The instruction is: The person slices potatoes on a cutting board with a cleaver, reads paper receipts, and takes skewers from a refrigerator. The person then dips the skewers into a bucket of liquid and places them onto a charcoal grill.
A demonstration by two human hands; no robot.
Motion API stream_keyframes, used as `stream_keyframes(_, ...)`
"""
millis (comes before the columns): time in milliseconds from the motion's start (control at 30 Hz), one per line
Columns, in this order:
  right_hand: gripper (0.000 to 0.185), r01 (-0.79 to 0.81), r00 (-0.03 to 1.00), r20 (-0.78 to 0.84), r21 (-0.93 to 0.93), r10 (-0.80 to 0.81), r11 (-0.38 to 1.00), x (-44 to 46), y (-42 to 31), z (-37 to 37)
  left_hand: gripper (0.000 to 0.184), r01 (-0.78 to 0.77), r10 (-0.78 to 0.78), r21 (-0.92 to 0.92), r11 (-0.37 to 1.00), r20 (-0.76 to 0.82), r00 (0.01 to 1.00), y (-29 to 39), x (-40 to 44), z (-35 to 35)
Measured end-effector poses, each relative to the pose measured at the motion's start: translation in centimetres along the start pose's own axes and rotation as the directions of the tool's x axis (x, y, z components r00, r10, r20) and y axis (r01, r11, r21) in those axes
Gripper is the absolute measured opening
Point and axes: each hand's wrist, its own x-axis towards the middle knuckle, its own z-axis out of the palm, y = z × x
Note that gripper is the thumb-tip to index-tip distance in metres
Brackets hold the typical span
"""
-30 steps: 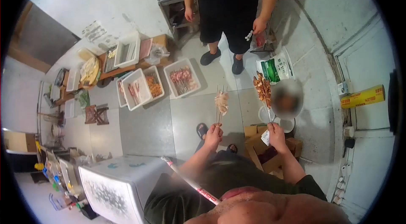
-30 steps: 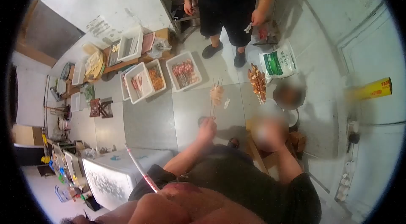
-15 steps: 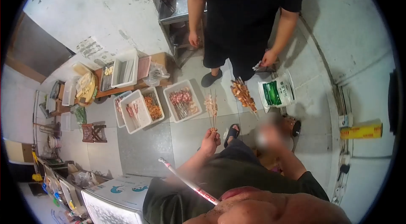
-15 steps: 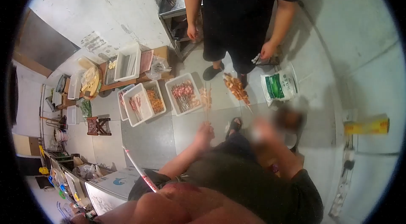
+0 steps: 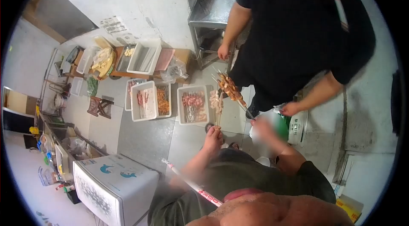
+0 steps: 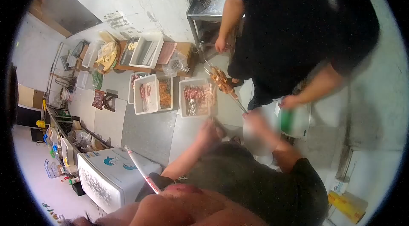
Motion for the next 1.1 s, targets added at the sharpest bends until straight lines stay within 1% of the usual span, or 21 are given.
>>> stream_keyframes(67,0.029,0.226,0.961,-0.18,0.084,-0.208,0.971,3.1,1.1,1.6,0.008,-0.025,0.035,0.163,0.986,-0.059,0.998,2.7,0.6,3.2)
stream_keyframes(100,0.029,-0.028,0.99,-0.131,0.168,0.051,0.985,4.8,1.9,2.3,0.011,-0.024,0.04,0.148,0.989,-0.108,0.993,4.2,0.9,4.8)
stream_keyframes(167,0.029,0.106,0.979,-0.181,0.068,-0.092,0.992,6.8,-1.7,0.1,0.011,-0.071,0.083,0.232,0.97,-0.045,0.996,5.7,4.2,4.3)
stream_keyframes(200,0.03,0.169,0.965,-0.204,0.014,-0.163,0.986,7.8,-3.5,-1.1,0.011,-0.086,0.102,0.275,0.958,-0.046,0.994,7.5,4.6,5.7)
stream_keyframes(233,0.03,-0.037,0.987,-0.148,0.167,0.062,0.985,8.9,-6.7,-2.0,0.012,-0.097,0.12,0.326,0.94,-0.052,0.991,9.2,4.7,6.7)
stream_keyframes(267,0.031,-0.235,0.961,-0.067,0.306,0.267,0.923,10.5,-8.5,-2.7,0.011,-0.136,0.143,0.306,0.942,0.0,0.99,9.9,6.4,6.2)
stream_keyframes(300,0.031,-0.051,0.987,-0.134,0.275,0.091,0.96,12.3,-8.8,-3.4,0.011,-0.188,0.179,0.279,0.942,0.057,0.982,10.3,9.0,5.5)
stream_keyframes(333,0.032,0.13,0.978,-0.189,0.234,-0.087,0.963,13.6,-9.1,-4.0,0.011,-0.234,0.213,0.247,0.94,0.108,0.971,10.9,10.8,5.3)
stream_keyframes(367,0.032,0.237,0.956,-0.226,0.208,-0.189,0.949,15.0,-9.3,-4.5,0.011,-0.224,0.207,0.261,0.939,0.091,0.974,12.6,10.9,6.6)
stream_keyframes(433,0.032,0.439,0.875,-0.292,0.14,-0.387,0.888,17.7,-9.7,-5.5,0.01,-0.208,0.2,0.291,0.934,0.058,0.978,15.6,11.5,8.9)
stream_keyframes(500,0.034,0.38,0.904,-0.305,0.246,-0.301,0.892,20.7,-9.4,-6.8,0.007,-0.244,0.22,0.229,0.942,0.126,0.967,17.1,13.5,10.0)
stream_keyframes(533,0.034,0.332,0.916,-0.313,0.244,-0.25,0.911,22.9,-6.2,-6.6,0.007,-0.262,0.233,0.196,0.945,0.159,0.959,17.7,14.6,10.7)
stream_keyframes(567,0.034,0.32,0.917,-0.321,0.236,-0.238,0.917,24.6,-4.5,-7.4,0.011,-0.29,0.261,0.218,0.932,0.15,0.954,18.8,16.1,12.8)
stream_keyframes(600,0.035,0.309,0.917,-0.33,0.228,-0.226,0.923,26.4,-2.9,-8.2,0.012,-0.293,0.267,0.212,0.932,0.145,0.953,18.9,17.0,13.6)
stream_keyframes(633,0.035,0.334,0.905,-0.343,0.209,-0.251,0.919,27.4,-2.3,-9.0,0.013,-0.301,0.276,0.205,0.931,0.143,0.95,19.0,18.0,14.5)
stream_keyframes(700,0.036,0.268,0.914,-0.37,0.243,-0.166,0.932,29.4,-0.6,-10.7,0.013,-0.315,0.295,0.188,0.93,0.127,0.947,19.3,20.1,16.9)
stream_keyframes(733,0.036,0.236,0.915,-0.383,0.262,-0.124,0.936,30.3,-0.3,-11.7,0.013,-0.313,0.297,0.189,0.931,0.111,0.949,19.3,20.7,18.2)
stream_keyframes(900,0.036,0.249,0.858,-0.509,0.303,-0.064,0.92,34.4,-0.1,-15.4,0.01,-0.334,0.316,0.184,0.925,0.12,0.941,20.6,25.4,24.3)
stream_keyframes(1000,0.037,0.223,0.843,-0.537,0.296,-0.032,0.929,38.1,0.4,-16.9,0.009,-0.324,0.309,0.156,0.933,0.112,0.944,22.1,28.6,27.5)
stream_keyframes(1067,0.036,0.127,0.878,-0.475,0.344,0.056,0.93,40.1,-0.6,-18.6,0.007,-0.298,0.282,0.131,0.945,0.128,0.951,23.1,31.5,29.5)
stream_keyframes(1100,0.036,0.212,0.835,-0.546,0.199,-0.072,0.957,42.4,2.6,-18.0,0.006,-0.276,0.258,0.118,0.954,0.146,0.955,23.3,33.0,30.5)
